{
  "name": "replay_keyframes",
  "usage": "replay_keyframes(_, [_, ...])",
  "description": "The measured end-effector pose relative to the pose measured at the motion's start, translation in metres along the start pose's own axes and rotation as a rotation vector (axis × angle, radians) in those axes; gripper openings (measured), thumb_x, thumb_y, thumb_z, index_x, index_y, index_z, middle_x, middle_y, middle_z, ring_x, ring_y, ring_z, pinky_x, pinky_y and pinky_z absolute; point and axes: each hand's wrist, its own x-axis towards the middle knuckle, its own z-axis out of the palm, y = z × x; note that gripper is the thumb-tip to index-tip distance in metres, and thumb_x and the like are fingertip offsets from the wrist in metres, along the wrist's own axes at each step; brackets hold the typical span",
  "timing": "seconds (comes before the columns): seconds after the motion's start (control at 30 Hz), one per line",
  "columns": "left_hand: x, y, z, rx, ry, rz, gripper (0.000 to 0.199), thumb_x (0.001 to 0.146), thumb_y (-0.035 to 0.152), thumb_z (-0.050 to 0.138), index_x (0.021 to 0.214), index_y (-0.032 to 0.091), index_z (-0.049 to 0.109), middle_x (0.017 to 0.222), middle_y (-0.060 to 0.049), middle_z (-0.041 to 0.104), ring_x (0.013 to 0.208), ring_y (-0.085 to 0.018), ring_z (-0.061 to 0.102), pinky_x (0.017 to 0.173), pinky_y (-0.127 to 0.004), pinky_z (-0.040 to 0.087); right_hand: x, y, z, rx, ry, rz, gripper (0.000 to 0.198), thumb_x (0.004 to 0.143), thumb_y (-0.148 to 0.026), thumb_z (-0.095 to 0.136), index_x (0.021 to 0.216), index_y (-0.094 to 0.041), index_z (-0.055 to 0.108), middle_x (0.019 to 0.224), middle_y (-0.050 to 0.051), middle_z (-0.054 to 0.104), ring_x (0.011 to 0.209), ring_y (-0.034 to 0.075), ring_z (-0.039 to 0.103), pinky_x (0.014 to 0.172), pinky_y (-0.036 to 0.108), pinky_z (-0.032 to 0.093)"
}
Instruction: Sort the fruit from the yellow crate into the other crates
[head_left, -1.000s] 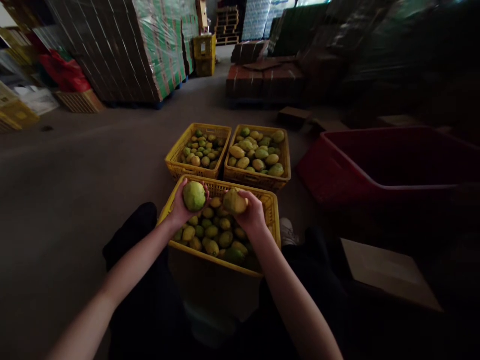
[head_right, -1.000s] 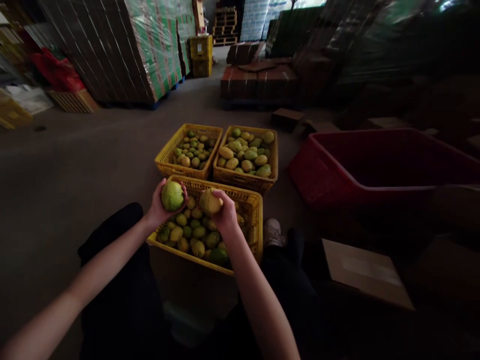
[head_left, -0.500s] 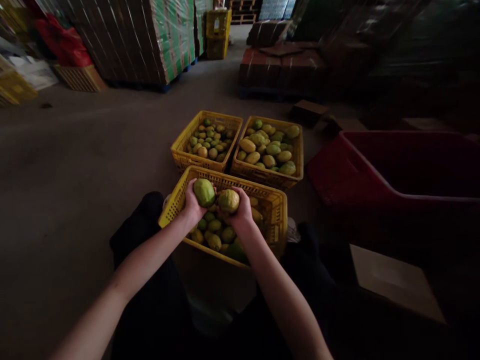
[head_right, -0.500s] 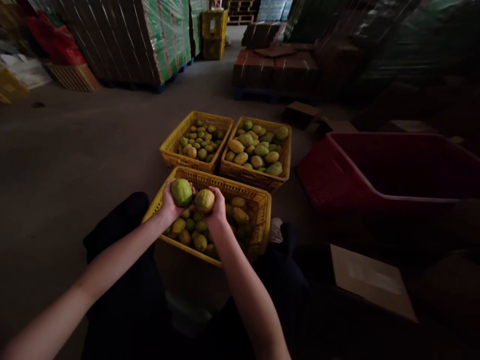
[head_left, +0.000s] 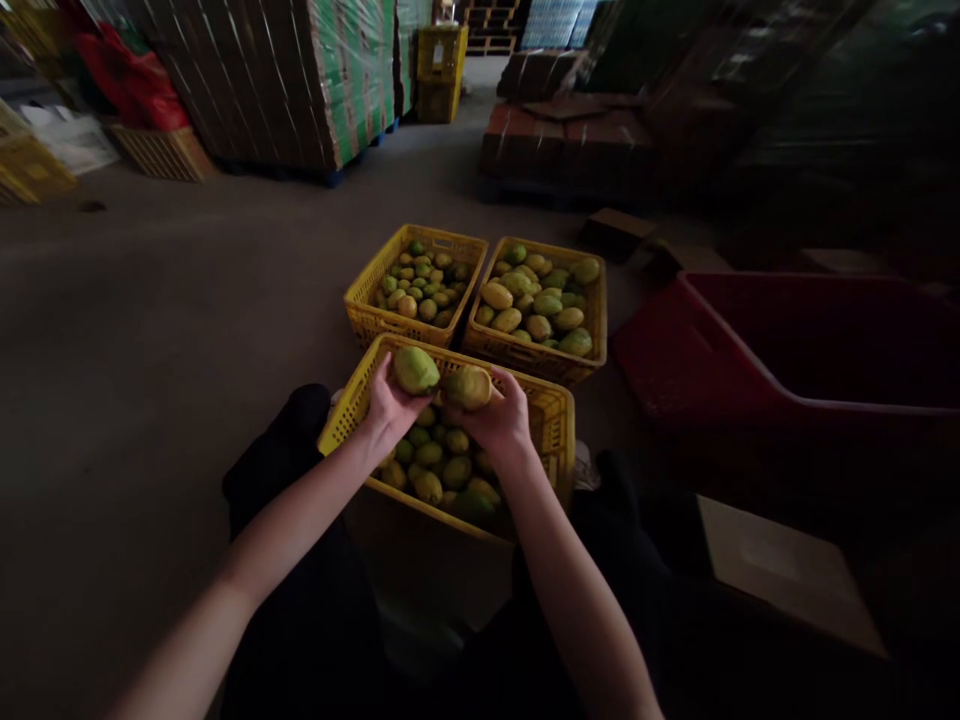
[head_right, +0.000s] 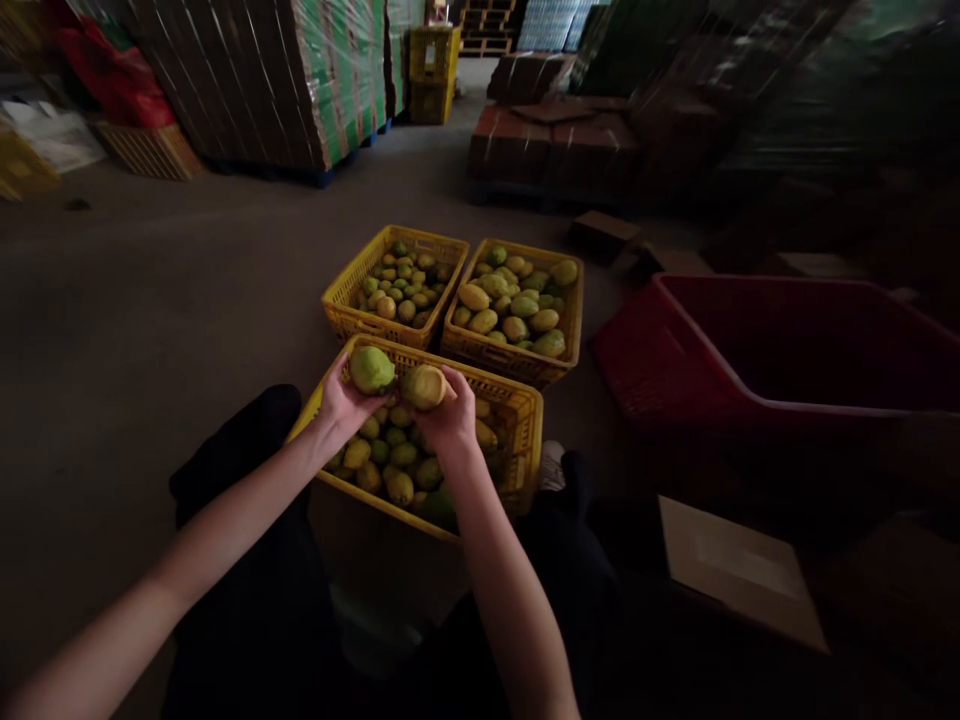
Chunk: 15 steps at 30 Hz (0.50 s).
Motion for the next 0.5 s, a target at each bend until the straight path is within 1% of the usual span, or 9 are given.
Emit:
replay_keyframes(0.07, [-0.001, 0.003, 0.003, 0.001, -0.05, 0.026, 0.036, 0.093, 0.039, 0.049, 0.117, 0.016, 0.063, 0.103, -0.012, 0.071, 0.098, -0.025, 0.067, 0.084, -0.039, 0.058, 0.001, -0.003, -0.003, 0.03, -0.118, -0.039, 0.015, 0.075, -0.02, 0.053, 0.084, -0.018, 0.064, 0.076, 0.005, 0.075, 0.073, 0.022, 0.07, 0.07, 0.037, 0.061])
replay_keyframes(0.13, [-0.003, 0.006, 0.007, -0.03, -0.115, 0.034, 0.038, 0.095, 0.037, 0.049, 0.122, 0.014, 0.061, 0.112, -0.014, 0.069, 0.105, -0.026, 0.066, 0.088, -0.038, 0.057, 0.002, -0.005, -0.005, 0.033, -0.182, -0.065, 0.016, 0.073, -0.016, 0.056, 0.086, -0.02, 0.065, 0.081, 0.004, 0.076, 0.08, 0.022, 0.071, 0.073, 0.037, 0.061])
replay_keyframes(0.17, [-0.004, 0.006, 0.008, -0.048, -0.14, 0.039, 0.038, 0.095, 0.037, 0.05, 0.124, 0.014, 0.06, 0.115, -0.014, 0.068, 0.108, -0.025, 0.066, 0.089, -0.037, 0.057, 0.003, -0.006, -0.005, 0.018, -0.188, -0.069, 0.014, 0.075, -0.016, 0.058, 0.086, -0.02, 0.066, 0.081, 0.003, 0.076, 0.081, 0.022, 0.071, 0.073, 0.036, 0.061])
replay_keyframes(0.23, [-0.007, 0.006, 0.011, -0.062, -0.168, 0.054, 0.039, 0.096, 0.039, 0.051, 0.125, 0.014, 0.059, 0.117, -0.013, 0.068, 0.109, -0.024, 0.066, 0.089, -0.034, 0.058, 0.007, -0.005, -0.007, -0.039, -0.164, -0.056, 0.01, 0.082, -0.025, 0.06, 0.088, -0.02, 0.067, 0.078, 0.003, 0.076, 0.074, 0.02, 0.071, 0.066, 0.032, 0.06])
replay_keyframes(0.33, [-0.008, 0.003, 0.011, 0.004, -0.166, 0.055, 0.039, 0.093, 0.044, 0.056, 0.118, 0.015, 0.063, 0.108, -0.011, 0.071, 0.099, -0.022, 0.069, 0.082, -0.031, 0.059, 0.012, 0.002, -0.009, -0.115, -0.107, -0.047, 0.025, 0.089, -0.044, 0.059, 0.089, -0.021, 0.069, 0.073, 0.0, 0.075, 0.06, 0.014, 0.067, 0.05, 0.024, 0.054])
replay_keyframes(0.4, [-0.007, 0.001, 0.008, 0.1, -0.135, 0.032, 0.038, 0.089, 0.046, 0.062, 0.11, 0.015, 0.066, 0.101, -0.011, 0.072, 0.092, -0.021, 0.069, 0.076, -0.03, 0.059, 0.015, 0.008, -0.011, -0.125, -0.094, -0.054, 0.03, 0.089, -0.049, 0.059, 0.087, -0.021, 0.07, 0.07, -0.002, 0.074, 0.053, 0.011, 0.063, 0.045, 0.02, 0.05])
replay_keyframes(0.5, [-0.004, -0.002, 0.001, 0.244, -0.095, 0.057, 0.035, 0.079, 0.044, 0.074, 0.101, 0.017, 0.068, 0.098, -0.008, 0.073, 0.093, -0.021, 0.068, 0.073, -0.028, 0.057, 0.016, 0.012, -0.013, -0.12, -0.111, -0.105, 0.026, 0.083, -0.049, 0.067, 0.085, -0.023, 0.07, 0.072, -0.003, 0.074, 0.054, 0.01, 0.062, 0.049, 0.021, 0.052])
